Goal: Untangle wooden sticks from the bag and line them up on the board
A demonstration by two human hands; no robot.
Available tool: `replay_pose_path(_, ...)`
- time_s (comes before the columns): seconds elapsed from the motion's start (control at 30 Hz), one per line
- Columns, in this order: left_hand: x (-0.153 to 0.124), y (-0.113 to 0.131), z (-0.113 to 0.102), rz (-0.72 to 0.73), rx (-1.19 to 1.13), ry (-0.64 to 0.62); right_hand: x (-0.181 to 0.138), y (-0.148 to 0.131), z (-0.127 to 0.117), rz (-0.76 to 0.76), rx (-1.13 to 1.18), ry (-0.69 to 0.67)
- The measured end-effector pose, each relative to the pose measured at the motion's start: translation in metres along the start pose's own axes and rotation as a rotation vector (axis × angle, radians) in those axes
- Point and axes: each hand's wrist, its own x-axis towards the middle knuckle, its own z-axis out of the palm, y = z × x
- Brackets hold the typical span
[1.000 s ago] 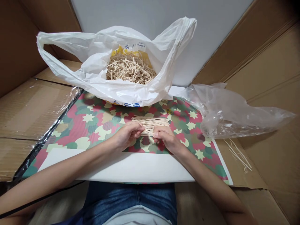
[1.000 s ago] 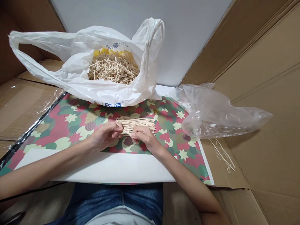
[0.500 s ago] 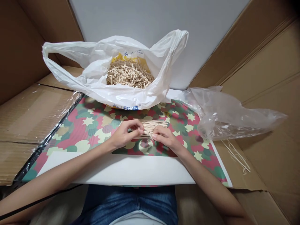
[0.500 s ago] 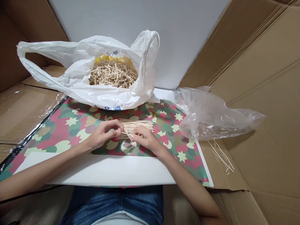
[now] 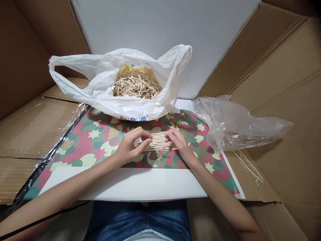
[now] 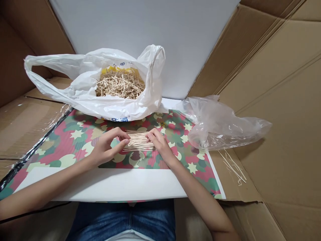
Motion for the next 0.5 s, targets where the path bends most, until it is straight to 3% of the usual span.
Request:
replay_pose_path(0.17, -0.005, -0.004, -0.001, 0.397, 0.275, 0.149, 0.001, 0.004, 0.003, 0.031, -0.075, -0.005)
replay_pose_path(0.3, -0.007, 0.002, -0.006, 0.446, 0.308, 0.178, 0.002, 0.007, 0.004, 0.000, -0.135, -0.002)
replay_pose_path(0.4, -0.013, 0.023, -0.015, 0.474, 0.292, 0.162, 0.002, 0.009, 0.006, -0.032, -0.178, 0.005)
replay_pose_path(0.5, -0.018, 0.048, -0.024, 0.634, 0.311, 0.111, 0.003, 0.015, 0.008, -0.076, -0.225, 0.000)
